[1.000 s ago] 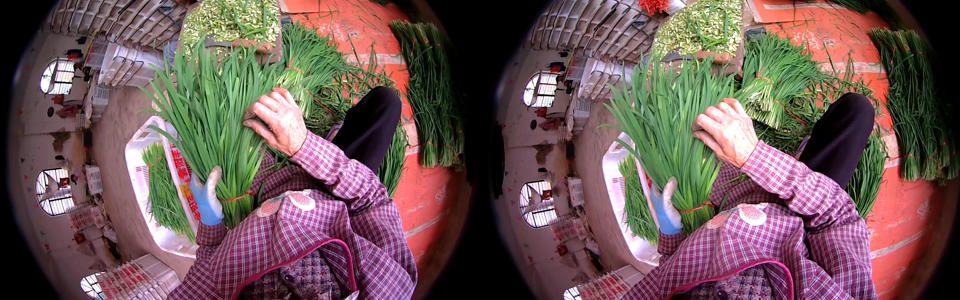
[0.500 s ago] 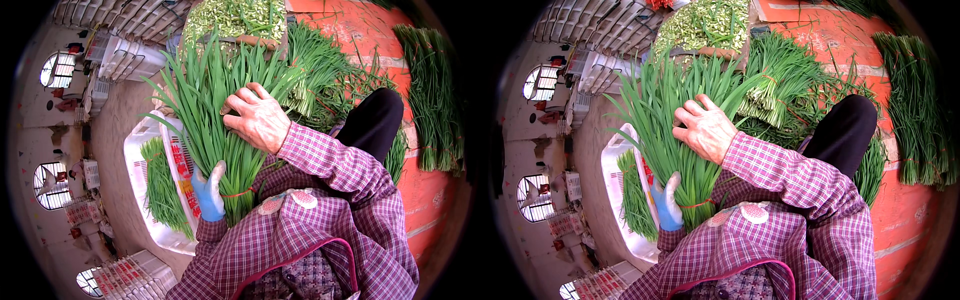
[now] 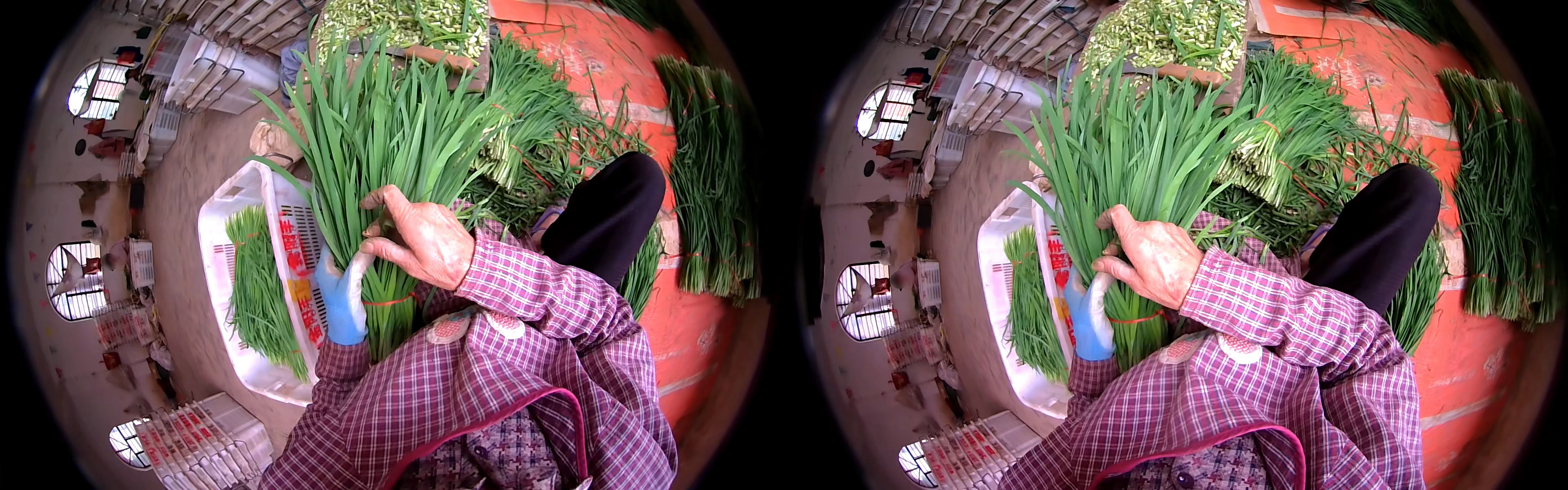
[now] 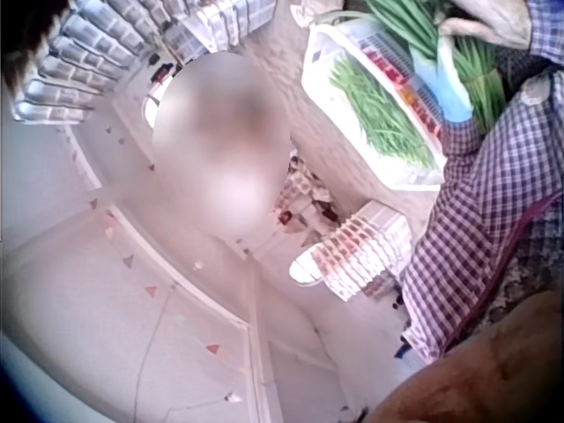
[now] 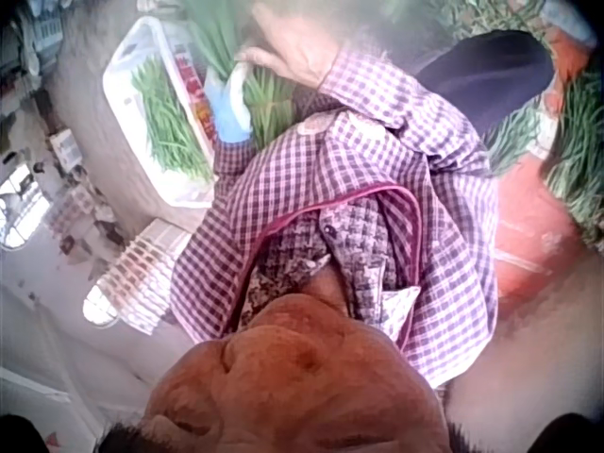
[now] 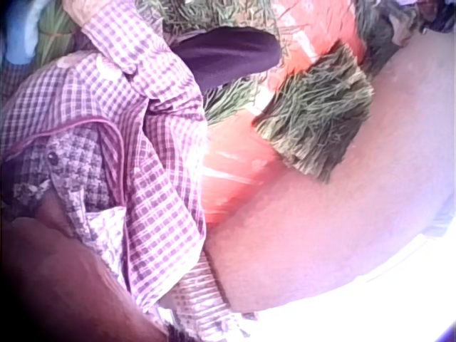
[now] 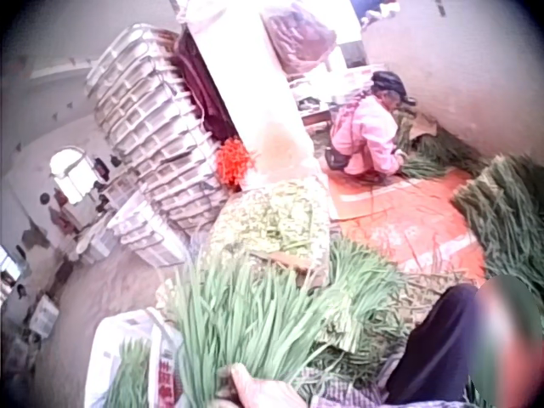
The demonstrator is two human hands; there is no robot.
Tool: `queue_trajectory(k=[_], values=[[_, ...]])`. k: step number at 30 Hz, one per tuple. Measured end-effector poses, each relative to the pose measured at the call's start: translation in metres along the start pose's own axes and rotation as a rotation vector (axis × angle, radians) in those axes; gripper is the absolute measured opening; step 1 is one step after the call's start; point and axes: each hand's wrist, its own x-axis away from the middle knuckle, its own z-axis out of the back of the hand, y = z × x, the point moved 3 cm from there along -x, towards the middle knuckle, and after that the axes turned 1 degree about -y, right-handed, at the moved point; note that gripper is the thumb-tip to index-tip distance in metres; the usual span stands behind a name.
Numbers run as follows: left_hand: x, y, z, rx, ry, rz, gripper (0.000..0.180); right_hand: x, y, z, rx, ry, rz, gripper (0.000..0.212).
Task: The person sorts bundles of green chives by hand, removing individual blades and trimming the roots with a knife.
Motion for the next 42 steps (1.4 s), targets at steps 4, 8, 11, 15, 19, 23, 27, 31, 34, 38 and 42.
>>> queue_trajectory(k=[4,8,11,15,19,23,27,31,34,38,42], values=[[-0.004,-0.004,0.003,0.011,-0.001,-0.055,0.048,0.003,-0.003,-0.013,-0.02,0.048,0.089,0.033],[-0.008,-0.008,0.016,-0.013,0.074,-0.028,0.042,0.006,-0.011,-0.017,-0.043,0.078,0.198,0.024],[-0.016,-0.03,0.036,0.198,0.164,0.169,0.043,0.012,-0.021,-0.031,-0.336,-0.053,0.327,0.036],[-0.022,-0.004,0.016,0.005,0.189,0.063,0.049,0.021,-0.019,-0.056,-0.429,-0.233,0.351,0.035],[-0.02,0.016,0.008,0.114,0.166,0.029,0.049,0.037,-0.036,-0.061,-0.581,-0.521,0.339,0.025],[-0.023,0.015,0.021,0.068,0.209,-0.094,0.047,0.045,-0.047,-0.039,-0.5,-0.622,0.385,0.031],[-0.018,0.016,0.022,0.088,0.201,-0.126,0.045,0.014,-0.02,0.015,0.141,0.037,0.251,0.021],[-0.016,0.017,0.02,0.0,0.199,-0.142,0.045,-0.016,0.003,0.027,0.054,0.246,0.348,0.012],[-0.014,0.019,0.015,0.012,0.231,-0.134,0.045,-0.02,0.025,0.021,0.178,0.23,0.145,0.011],[-0.011,0.02,0.013,-0.017,0.22,-0.131,0.045,-0.016,0.037,0.018,0.22,0.222,0.087,0.01],[-0.01,0.019,0.015,-0.004,0.222,-0.119,0.046,-0.014,0.033,0.019,0.15,0.216,0.084,0.012]])
